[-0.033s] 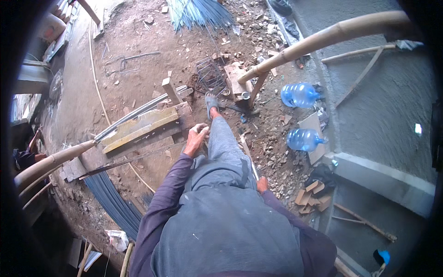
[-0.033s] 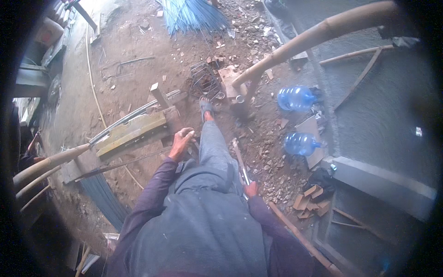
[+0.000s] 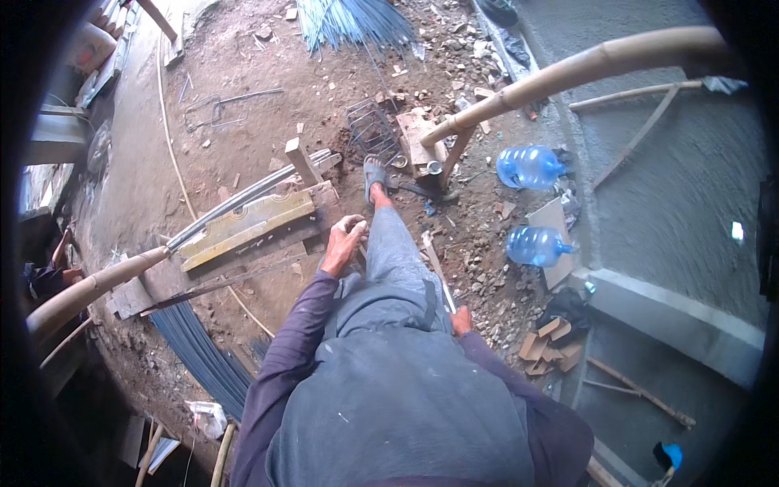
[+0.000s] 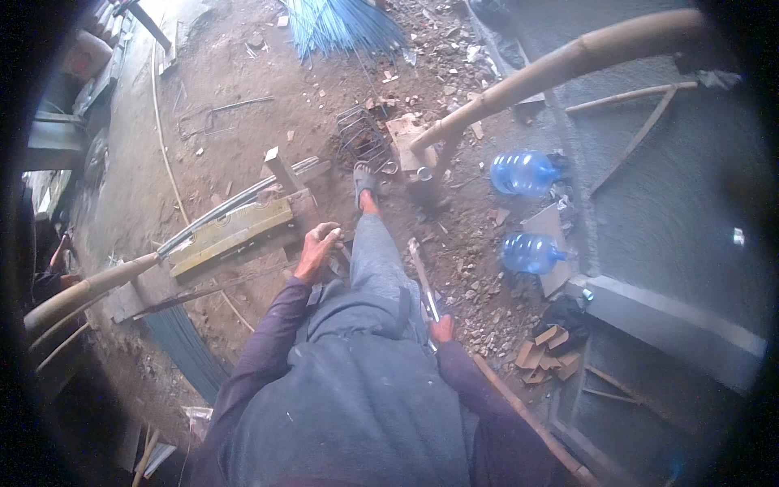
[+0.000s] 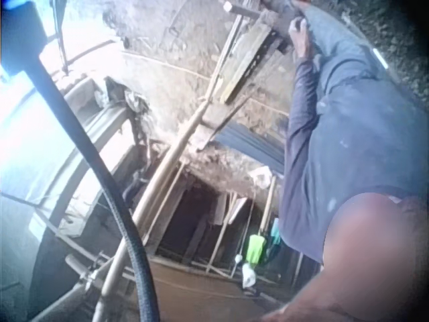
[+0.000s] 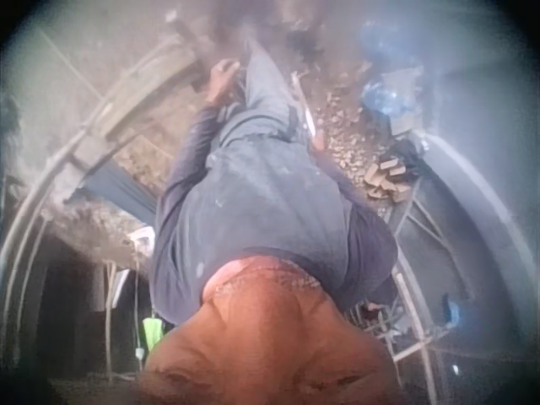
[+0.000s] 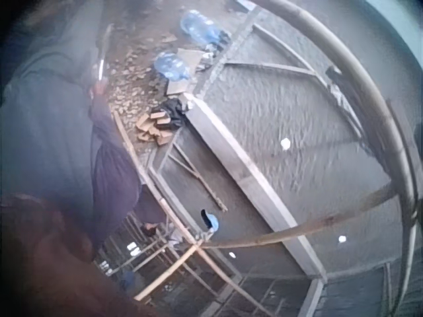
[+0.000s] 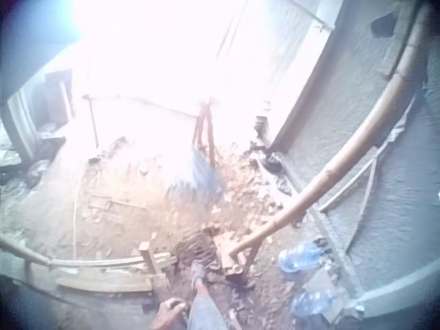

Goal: The person repeatedly bends steel bars into rectangular shapes using a manual bending jig. They position each bar, apply force with a lever, and then remove the bent piece before repeating the process with the next bar.

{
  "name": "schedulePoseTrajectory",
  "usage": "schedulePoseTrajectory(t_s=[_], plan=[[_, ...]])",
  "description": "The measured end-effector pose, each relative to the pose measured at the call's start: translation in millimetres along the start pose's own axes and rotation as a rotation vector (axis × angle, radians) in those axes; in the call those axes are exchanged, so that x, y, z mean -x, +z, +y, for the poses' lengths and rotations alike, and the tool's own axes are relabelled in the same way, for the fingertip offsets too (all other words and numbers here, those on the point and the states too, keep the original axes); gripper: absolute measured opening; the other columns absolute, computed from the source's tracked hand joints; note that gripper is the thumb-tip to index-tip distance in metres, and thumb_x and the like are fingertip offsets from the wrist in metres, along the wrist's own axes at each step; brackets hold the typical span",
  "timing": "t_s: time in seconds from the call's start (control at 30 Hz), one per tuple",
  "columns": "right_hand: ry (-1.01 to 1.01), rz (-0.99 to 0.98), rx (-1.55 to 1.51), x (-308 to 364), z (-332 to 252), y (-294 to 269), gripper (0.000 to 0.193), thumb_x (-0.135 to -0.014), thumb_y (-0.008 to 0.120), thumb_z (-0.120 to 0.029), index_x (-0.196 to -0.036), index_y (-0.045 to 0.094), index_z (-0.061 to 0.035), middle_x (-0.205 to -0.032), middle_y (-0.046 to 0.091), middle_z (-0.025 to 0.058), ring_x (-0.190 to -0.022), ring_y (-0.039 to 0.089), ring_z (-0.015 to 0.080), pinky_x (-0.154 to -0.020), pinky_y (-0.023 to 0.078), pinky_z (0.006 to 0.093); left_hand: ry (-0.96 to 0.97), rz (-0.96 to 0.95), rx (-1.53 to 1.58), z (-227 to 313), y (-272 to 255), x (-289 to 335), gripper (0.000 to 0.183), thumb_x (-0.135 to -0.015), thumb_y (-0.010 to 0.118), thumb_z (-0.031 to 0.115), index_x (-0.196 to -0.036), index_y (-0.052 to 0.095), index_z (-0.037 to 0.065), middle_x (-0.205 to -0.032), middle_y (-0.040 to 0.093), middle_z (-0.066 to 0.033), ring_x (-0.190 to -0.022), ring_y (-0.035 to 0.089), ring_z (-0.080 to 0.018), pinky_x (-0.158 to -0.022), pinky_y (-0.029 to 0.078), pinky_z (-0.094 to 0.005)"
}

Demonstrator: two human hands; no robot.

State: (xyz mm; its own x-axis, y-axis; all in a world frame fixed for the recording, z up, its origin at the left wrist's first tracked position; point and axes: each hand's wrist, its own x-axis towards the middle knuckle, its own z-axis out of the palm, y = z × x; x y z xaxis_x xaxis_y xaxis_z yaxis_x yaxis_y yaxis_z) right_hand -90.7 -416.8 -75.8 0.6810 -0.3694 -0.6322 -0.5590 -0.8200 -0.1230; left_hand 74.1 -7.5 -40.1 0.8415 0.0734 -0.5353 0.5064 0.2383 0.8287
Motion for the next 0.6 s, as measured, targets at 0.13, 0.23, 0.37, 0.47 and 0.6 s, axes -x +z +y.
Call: schedulePoseTrajectory(t_s=[0.13,0.23,0.37,0.47,0.6], plan=[[-0.067,-0.042,-0.002,-84,-69,-9,0.042,-0.072,0.078,-0.032,-0.08,0.071,0.0089,-0.079,0.069,0.0309,-0.081,0.071,0.0441,-0.07,0.054,0.0502,0.017,0.064,-0.091,43,-3,-40,0.033,-0.098,0.064,0.021,-0.119,0.063,-0.003,-0.096,0.07,-0.0081,-0.081,0.066,-0.0138,-0.07,0.053,-0.0279],[-0.115,-0.121,0.038,-173,-130,-4,0.047,-0.072,0.08,-0.036,-0.081,0.071,0.0102,-0.078,0.07,0.0295,-0.079,0.071,0.0429,-0.068,0.053,0.0495,-0.125,0.104,0.01,53,15,-108,0.032,-0.098,0.064,0.021,-0.12,0.062,-0.002,-0.097,0.07,-0.0087,-0.077,0.066,-0.0137,-0.068,0.054,-0.0286],[-0.087,-0.211,-0.049,-308,-217,21,0.052,-0.074,0.081,-0.04,-0.085,0.071,0.0098,-0.081,0.07,0.0285,-0.082,0.072,0.0402,-0.07,0.053,0.0484,-0.432,0.153,0.333,22,50,-280,0.033,-0.099,0.062,0.021,-0.124,0.057,-0.001,-0.101,0.071,-0.0133,-0.082,0.07,-0.0223,-0.073,0.059,-0.0355],[-0.038,-0.247,-0.119,-375,-261,45,0.054,-0.075,0.08,-0.041,-0.091,0.07,0.0103,-0.084,0.07,0.0284,-0.087,0.071,0.0407,-0.074,0.052,0.0494,-0.513,0.247,0.351,-32,69,-444,0.026,-0.098,0.061,0.022,-0.114,0.061,0.001,-0.094,0.07,-0.0116,-0.076,0.069,-0.022,-0.067,0.058,-0.0351],[0.135,-0.355,-0.045,-422,-277,63,0.05,-0.081,0.076,-0.037,-0.095,0.067,0.0098,-0.09,0.069,0.0299,-0.092,0.068,0.0446,-0.077,0.05,0.0506,-0.368,0.177,0.192,-123,79,-668,0.026,-0.096,0.06,0.026,-0.09,0.066,0.002,-0.08,0.068,-0.0081,-0.064,0.064,-0.0176,-0.057,0.052,-0.034]])
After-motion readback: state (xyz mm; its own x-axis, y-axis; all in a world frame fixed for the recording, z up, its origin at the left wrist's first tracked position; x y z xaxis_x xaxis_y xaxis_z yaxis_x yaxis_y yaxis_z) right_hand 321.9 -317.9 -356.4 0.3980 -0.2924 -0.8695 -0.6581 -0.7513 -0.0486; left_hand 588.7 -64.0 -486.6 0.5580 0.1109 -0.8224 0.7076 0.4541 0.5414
